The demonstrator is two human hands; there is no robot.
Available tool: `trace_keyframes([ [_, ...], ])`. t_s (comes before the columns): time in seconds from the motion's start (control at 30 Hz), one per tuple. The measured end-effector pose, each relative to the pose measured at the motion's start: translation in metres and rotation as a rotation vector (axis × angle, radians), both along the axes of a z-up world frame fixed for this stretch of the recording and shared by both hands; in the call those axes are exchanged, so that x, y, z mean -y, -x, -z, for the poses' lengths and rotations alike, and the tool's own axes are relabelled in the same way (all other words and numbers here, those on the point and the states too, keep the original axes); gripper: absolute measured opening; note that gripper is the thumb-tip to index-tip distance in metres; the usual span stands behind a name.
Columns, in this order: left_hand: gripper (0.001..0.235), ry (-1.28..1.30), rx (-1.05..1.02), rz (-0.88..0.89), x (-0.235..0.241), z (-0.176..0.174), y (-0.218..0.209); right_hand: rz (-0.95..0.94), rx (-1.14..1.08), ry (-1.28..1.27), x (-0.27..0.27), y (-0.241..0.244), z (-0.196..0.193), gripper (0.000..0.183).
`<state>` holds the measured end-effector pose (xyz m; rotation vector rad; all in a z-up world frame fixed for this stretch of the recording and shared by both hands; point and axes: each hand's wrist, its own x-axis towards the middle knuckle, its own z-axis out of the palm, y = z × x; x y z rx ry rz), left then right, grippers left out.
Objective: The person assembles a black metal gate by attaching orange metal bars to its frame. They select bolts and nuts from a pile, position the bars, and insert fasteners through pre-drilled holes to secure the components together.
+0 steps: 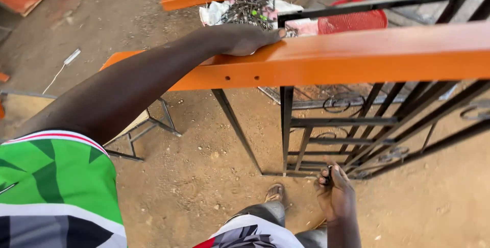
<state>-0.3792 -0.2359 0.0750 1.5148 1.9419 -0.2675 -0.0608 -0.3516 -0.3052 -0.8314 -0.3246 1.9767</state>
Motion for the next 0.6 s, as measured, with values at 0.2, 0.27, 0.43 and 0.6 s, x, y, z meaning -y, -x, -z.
trace_keyframes([
  [0.2,0.096,-0.143,-0.038,0.089,0.008,0.011,-0.001,0.047,-0.083,0.106,0.073,0.026,-0.005,0.031],
  [0.27,0.096,-0.117,-0.03,0.063,0.021,0.007,-0.003,0.063,-0.058,0.083,0.087,0.036,-0.022,0.027],
  [0.43,0.098,-0.2,0.033,0.177,0.054,0.005,-0.012,0.129,0.025,-0.005,0.096,0.065,-0.036,0.014],
  [0.6,0.093,-0.23,0.02,0.104,0.077,0.007,-0.025,0.084,-0.056,0.026,0.108,0.116,-0.107,0.035],
])
